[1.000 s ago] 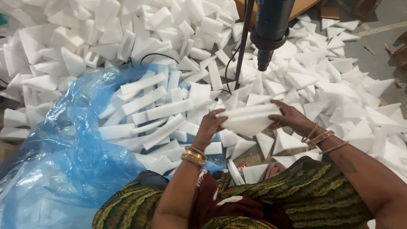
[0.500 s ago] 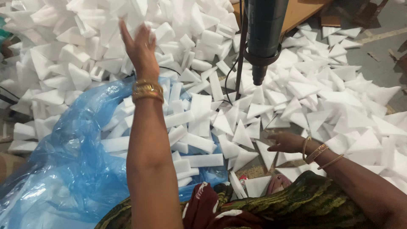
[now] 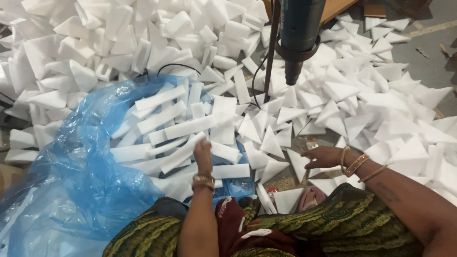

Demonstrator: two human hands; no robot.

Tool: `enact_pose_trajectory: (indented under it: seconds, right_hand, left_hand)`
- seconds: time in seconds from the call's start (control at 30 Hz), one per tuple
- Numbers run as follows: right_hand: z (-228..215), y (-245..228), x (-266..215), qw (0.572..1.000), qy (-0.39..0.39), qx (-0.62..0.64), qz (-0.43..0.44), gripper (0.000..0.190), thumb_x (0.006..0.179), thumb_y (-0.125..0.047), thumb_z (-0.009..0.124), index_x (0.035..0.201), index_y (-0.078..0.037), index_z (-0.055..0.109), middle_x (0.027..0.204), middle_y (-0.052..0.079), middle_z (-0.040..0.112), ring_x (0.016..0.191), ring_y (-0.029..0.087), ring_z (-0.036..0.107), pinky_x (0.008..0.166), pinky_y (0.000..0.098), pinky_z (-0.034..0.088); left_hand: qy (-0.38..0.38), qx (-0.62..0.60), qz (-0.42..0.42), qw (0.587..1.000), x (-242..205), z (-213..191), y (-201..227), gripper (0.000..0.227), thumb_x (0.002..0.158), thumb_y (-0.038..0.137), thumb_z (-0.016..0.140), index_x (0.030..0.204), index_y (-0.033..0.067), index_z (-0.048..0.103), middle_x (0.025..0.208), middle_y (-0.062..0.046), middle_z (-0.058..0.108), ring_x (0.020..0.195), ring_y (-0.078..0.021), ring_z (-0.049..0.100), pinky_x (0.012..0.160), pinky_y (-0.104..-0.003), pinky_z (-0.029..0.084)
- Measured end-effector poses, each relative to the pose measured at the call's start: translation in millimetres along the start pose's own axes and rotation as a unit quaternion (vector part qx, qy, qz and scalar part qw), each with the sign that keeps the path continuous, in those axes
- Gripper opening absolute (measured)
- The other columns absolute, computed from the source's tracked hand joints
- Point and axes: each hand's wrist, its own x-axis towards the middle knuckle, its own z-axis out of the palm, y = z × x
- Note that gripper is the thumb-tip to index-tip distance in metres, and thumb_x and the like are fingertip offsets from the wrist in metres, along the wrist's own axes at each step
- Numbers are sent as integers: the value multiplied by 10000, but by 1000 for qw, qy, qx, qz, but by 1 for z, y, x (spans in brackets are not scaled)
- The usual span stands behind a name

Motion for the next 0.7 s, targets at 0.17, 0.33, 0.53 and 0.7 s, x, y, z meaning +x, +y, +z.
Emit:
enact_pose_trajectory:
  seconds: [0.17, 0.33, 0.53, 0.7]
  right_hand:
    - [8, 46, 14, 992, 121, -33, -24, 611, 906, -439, 678, 1430, -160, 531, 1413, 119, 599, 1255, 328, 596, 1067, 429, 466]
    - [45, 81, 21, 988, 151, 14, -2, 586, 918, -424, 676, 1415, -139, 553, 1363, 129, 645, 1241, 330, 617, 1066, 425, 490]
    - [127, 58, 35, 943, 308, 109, 57, 764, 791, -478, 783, 1423, -119, 547, 1375, 170, 582, 1280, 378, 549, 1085, 479, 460]
    - [160, 44, 43, 937, 312, 22, 153, 847, 747, -469, 822, 1468, -189, 478, 1443, 175, 468, 1308, 424, 462, 1048, 510, 450]
  left_hand:
    - [-56, 282, -151, 946, -46, -32, -64, 448, 794, 182, 725, 1228, 74, 706, 1100, -233, 747, 1056, -381, 695, 964, -442, 534]
    - [-162, 356, -83, 916, -57, -34, -67, 633, 689, 194, 848, 1290, 101, 670, 1244, -212, 654, 1169, -382, 622, 1022, -442, 509]
    - [-223, 489, -132, 833, -78, -26, -71, 814, 729, 163, 826, 1465, 314, 512, 1559, -81, 350, 1383, -391, 418, 1061, -529, 471]
    - [-256, 581, -189, 749, -75, -16, -67, 886, 751, 178, 845, 1506, 353, 416, 1632, -55, 205, 1431, -385, 347, 1047, -562, 470]
